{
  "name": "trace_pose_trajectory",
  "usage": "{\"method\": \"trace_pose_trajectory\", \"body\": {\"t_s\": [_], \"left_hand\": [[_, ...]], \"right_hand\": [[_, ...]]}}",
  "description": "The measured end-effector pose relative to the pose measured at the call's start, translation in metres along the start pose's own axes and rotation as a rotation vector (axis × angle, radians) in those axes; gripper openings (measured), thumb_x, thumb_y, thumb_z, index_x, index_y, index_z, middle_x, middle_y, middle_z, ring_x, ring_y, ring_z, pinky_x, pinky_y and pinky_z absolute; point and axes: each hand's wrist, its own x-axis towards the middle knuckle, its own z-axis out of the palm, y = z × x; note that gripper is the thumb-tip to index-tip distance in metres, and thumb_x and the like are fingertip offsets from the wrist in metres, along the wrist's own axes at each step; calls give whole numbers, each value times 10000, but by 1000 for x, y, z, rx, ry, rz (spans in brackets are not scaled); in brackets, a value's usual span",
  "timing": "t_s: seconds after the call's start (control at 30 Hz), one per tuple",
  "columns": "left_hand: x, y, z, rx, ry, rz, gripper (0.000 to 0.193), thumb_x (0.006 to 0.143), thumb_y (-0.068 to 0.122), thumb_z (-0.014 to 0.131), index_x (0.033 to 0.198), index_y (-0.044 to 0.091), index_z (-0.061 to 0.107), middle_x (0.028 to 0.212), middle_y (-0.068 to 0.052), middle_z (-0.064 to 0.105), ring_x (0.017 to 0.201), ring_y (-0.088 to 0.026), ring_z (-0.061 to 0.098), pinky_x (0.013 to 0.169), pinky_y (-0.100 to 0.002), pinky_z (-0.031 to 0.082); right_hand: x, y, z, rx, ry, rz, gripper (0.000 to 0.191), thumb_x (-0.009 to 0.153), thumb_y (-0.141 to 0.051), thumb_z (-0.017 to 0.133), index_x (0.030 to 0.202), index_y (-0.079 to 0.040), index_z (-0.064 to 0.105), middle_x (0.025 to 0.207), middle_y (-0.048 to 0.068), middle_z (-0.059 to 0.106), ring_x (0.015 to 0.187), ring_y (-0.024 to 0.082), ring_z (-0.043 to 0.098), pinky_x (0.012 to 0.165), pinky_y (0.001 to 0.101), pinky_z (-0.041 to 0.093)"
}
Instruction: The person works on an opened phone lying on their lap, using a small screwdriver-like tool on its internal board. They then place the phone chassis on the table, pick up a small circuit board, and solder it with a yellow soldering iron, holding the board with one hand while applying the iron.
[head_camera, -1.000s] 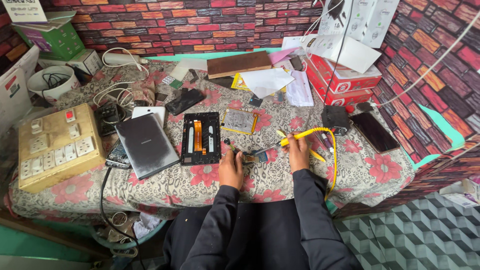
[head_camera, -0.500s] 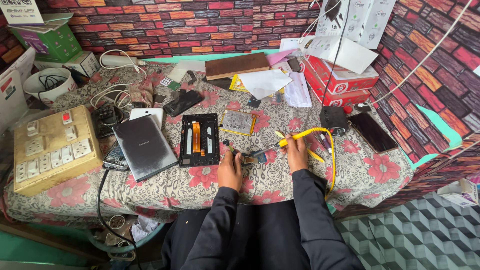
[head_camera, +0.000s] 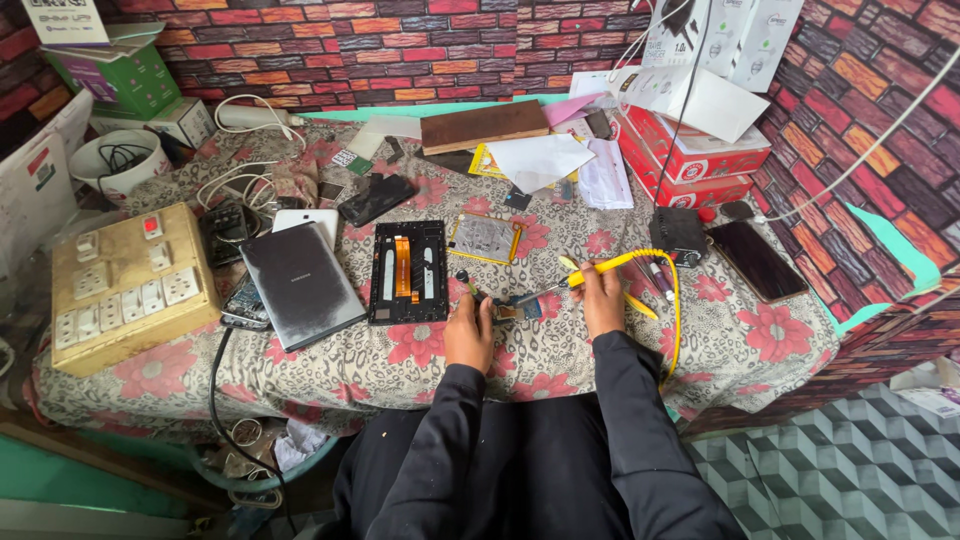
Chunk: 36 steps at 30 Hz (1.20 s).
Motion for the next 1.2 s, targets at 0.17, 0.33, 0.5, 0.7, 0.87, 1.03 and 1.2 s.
{"method": "trace_pose_trajectory", "body": {"t_s": [0.17,0.33,0.5,0.7,0.87,1.03,1.2], "left_hand": [[-1,1,-1,-36,6,-2,266,1020,265,612,914,25,571,801,-187,710,753,-419,678,634,-487,506],[-1,1,0,5,18,1,257,1015,263,627,940,22,579,795,-207,693,748,-431,666,627,-495,500],[-1,0,1,-23,25,23,246,1013,258,630,954,24,581,800,-205,695,747,-427,669,629,-495,499],[-2,-2,2,-24,20,21,241,1012,255,633,967,24,581,794,-207,693,743,-426,669,626,-494,497],[-2,-6,4,-2,28,32,254,1014,259,638,962,20,571,778,-210,681,728,-430,658,622,-499,488],[-2,-5,4,-11,23,28,253,1015,259,637,953,23,571,775,-206,683,727,-427,659,622,-498,489],[-3,-2,1,-24,13,20,254,1014,253,638,932,22,569,780,-198,689,733,-423,665,621,-496,493]], "right_hand": [[-1,1,0,14,18,9,172,1053,-193,548,1120,-34,558,842,53,655,622,99,599,580,258,497],[0,1,-1,36,-8,19,167,1059,-185,551,1119,-29,556,841,54,637,622,102,582,578,263,487],[1,1,-2,30,-1,9,167,1060,-185,549,1122,-30,555,841,49,631,628,100,585,584,257,485],[0,0,-1,63,-2,12,158,1057,-182,556,1116,-35,554,837,54,633,625,101,581,575,259,483],[0,-2,-1,27,-28,30,161,1055,-188,558,1117,-39,568,846,45,640,628,97,586,582,251,489],[-1,-3,-1,21,15,1,171,1062,-197,555,1115,-35,565,847,47,645,627,100,591,584,253,493],[-2,-4,0,-9,-11,17,172,1056,-203,561,1113,-41,569,850,48,652,631,97,597,587,253,496]]}}
